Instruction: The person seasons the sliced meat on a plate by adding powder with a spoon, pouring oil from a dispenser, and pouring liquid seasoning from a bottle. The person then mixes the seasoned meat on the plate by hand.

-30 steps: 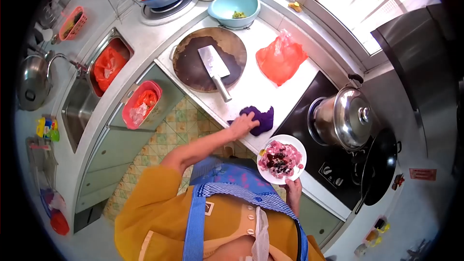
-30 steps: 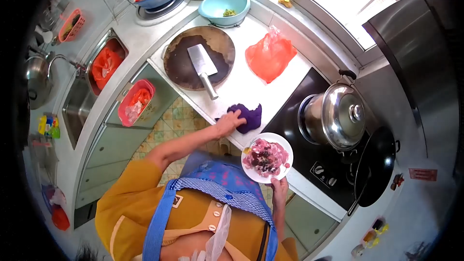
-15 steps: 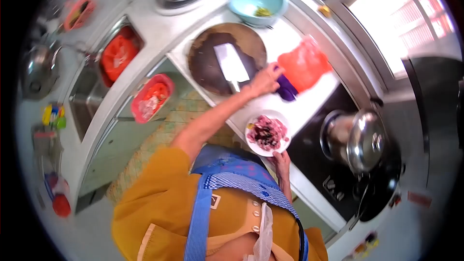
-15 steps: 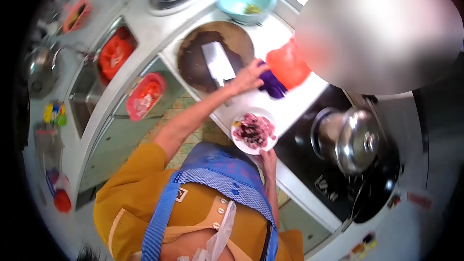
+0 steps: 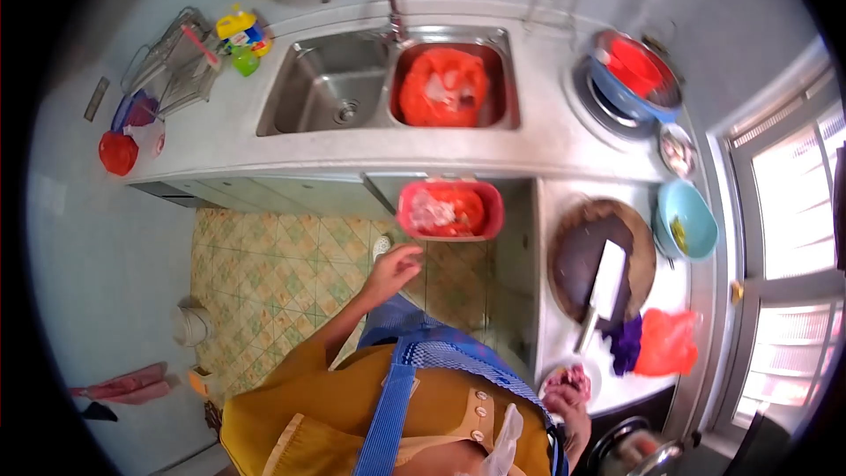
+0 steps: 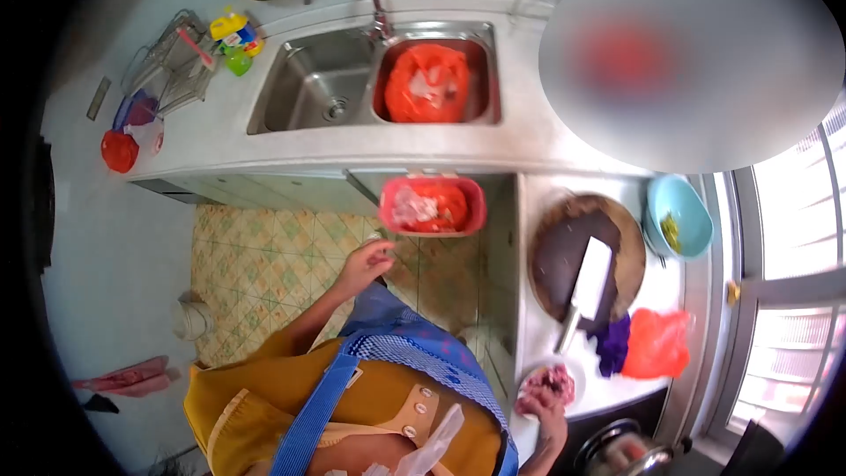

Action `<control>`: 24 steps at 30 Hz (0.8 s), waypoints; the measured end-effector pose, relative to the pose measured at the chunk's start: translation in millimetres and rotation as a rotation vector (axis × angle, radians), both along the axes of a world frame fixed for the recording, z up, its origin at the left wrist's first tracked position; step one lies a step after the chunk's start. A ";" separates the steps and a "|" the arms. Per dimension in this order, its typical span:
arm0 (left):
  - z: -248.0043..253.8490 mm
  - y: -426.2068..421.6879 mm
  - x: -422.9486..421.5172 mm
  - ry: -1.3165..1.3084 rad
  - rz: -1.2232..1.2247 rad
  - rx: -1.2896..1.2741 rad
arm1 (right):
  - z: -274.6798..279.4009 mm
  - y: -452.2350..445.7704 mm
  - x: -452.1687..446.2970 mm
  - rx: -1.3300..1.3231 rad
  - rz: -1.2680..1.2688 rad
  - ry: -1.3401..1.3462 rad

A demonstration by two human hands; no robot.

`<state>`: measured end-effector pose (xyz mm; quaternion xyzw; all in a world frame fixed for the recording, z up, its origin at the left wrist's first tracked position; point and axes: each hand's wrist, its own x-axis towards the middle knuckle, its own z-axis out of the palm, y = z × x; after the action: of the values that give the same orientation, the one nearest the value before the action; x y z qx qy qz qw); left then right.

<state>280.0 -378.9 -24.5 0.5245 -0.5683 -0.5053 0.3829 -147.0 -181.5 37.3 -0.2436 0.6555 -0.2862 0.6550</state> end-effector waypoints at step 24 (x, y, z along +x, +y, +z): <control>32.8 -167.4 377.9 0.084 0.696 0.065 | -30.0 -740.3 586.3 -1.273 0.989 1.250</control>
<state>657.8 -546.3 8.3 0.6776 -0.3229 -0.3832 0.5383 439.3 -921.8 7.3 -0.8961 0.4323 -0.1005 -0.0109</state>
